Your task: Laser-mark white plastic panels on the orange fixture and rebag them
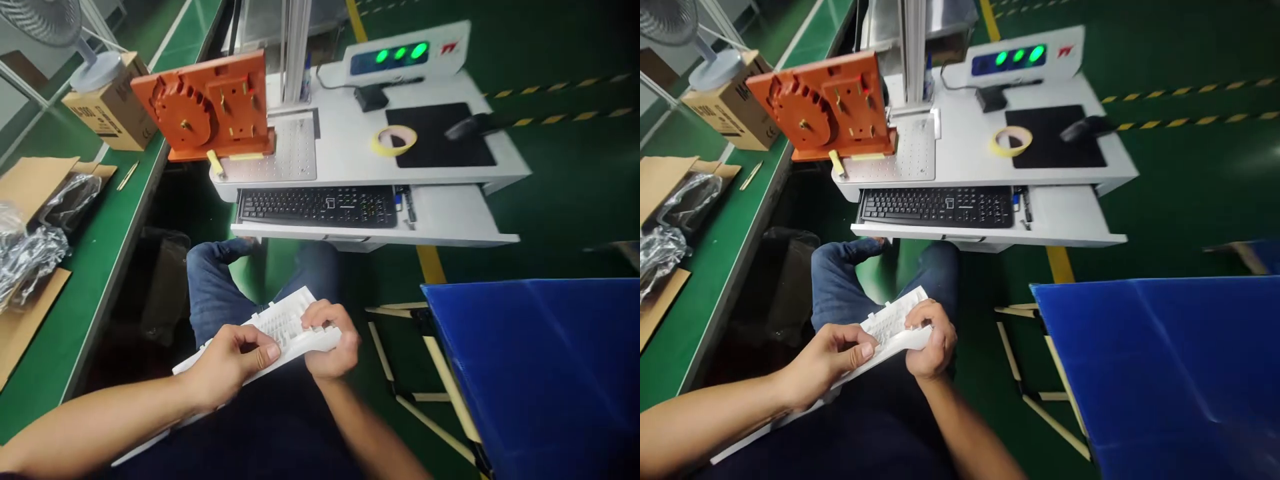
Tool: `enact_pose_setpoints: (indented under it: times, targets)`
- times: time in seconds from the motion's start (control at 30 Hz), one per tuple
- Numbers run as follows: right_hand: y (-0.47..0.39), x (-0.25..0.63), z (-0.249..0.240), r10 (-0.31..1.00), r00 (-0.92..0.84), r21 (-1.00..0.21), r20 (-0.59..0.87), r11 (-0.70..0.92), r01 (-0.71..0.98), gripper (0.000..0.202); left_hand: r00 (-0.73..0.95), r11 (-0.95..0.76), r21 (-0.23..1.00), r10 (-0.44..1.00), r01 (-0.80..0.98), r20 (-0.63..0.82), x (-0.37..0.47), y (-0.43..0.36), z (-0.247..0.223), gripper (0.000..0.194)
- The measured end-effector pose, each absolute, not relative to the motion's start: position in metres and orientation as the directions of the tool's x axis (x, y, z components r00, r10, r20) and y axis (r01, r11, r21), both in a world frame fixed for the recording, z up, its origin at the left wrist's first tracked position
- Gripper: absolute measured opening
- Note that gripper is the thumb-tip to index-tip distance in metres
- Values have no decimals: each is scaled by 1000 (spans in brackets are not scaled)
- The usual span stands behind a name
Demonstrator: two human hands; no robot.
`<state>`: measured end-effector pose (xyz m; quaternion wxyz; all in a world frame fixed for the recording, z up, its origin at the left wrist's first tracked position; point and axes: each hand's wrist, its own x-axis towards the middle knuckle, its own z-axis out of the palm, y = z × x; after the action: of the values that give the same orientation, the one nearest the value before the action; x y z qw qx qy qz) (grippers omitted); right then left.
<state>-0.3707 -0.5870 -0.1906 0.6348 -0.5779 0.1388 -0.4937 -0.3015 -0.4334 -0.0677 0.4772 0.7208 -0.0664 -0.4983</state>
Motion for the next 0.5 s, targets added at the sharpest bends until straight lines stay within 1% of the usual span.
enact_pose_setpoints:
  times: [0.07, 0.13, 0.2, 0.37, 0.5]
  targets:
    - [-593, -377, -188, -761, 510, -869, 401, -141, 473, 48, 530, -515, 798, -603, 312, -597, -301, -432, -70, 55]
    - [-600, -383, -184, -705, 561, -876, 434, -184, 447, 35, 535, -518, 811, -619, 273, -575, -299, -433, -68, 51]
    - [-605, -385, -179, -664, 586, -869, 464, -213, 446, 25, 506, -555, 791, -619, 258, -600, -295, -436, -61, 50]
    - [-606, -381, -167, -670, 552, -843, 497, -224, 489, 21, 410, -682, 690, -573, 243, -710, -281, -444, -39, 54]
    - [-602, -378, -156, -656, 535, -831, 532, -282, 479, 14, 400, -714, 649, -531, 264, -747, -275, -443, -28, 51]
